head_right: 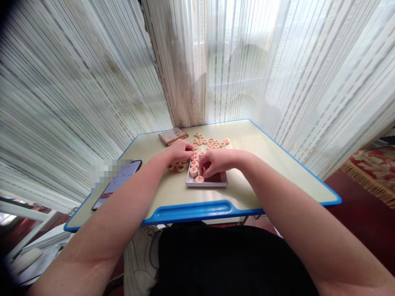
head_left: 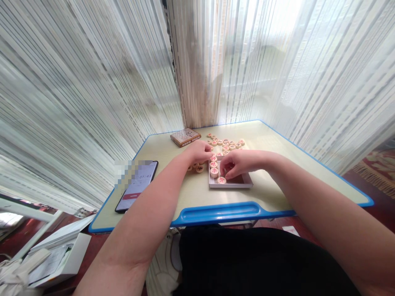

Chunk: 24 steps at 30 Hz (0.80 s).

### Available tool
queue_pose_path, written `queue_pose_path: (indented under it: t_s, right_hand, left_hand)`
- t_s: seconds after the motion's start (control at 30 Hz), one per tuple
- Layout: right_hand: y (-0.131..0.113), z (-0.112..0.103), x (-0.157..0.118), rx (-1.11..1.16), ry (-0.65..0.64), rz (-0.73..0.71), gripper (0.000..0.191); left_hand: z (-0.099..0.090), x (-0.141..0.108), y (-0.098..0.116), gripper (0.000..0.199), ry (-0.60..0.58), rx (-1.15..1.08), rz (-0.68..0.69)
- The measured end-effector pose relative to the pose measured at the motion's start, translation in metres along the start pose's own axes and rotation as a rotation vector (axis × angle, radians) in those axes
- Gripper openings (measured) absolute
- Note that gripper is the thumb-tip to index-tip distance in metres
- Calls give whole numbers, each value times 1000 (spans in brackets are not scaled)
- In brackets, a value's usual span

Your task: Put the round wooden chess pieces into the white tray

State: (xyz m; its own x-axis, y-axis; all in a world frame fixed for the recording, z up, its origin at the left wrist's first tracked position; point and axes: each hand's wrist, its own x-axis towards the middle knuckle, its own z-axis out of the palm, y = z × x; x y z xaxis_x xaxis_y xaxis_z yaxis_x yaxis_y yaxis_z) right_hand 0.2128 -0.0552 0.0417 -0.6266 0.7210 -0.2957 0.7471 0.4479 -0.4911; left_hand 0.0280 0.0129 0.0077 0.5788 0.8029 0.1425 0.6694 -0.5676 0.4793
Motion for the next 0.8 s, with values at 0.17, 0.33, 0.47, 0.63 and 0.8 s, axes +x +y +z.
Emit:
queue_pose_path:
  t_s: [0.17, 0.33, 0.47, 0.63, 0.8]
  right_hand:
    - [2, 3, 3, -5, -5, 0, 23]
    - [1, 5, 4, -12, -6, -16, 24]
    - [0, 5, 4, -19, -3, -15, 24]
    - [-1, 6, 6, -25, 14, -18, 25]
    - [-1, 7, 8, -38, 3, -38, 27]
  left_hand:
    - [0, 1, -1, 12, -1, 11, -1]
    - [1, 1, -1, 12, -1, 15, -4]
    - [1, 1, -1, 12, 5, 3, -1]
    - [1, 0, -1, 13, 10, 7, 5]
    - [-1, 0, 0, 14, 5, 15, 1]
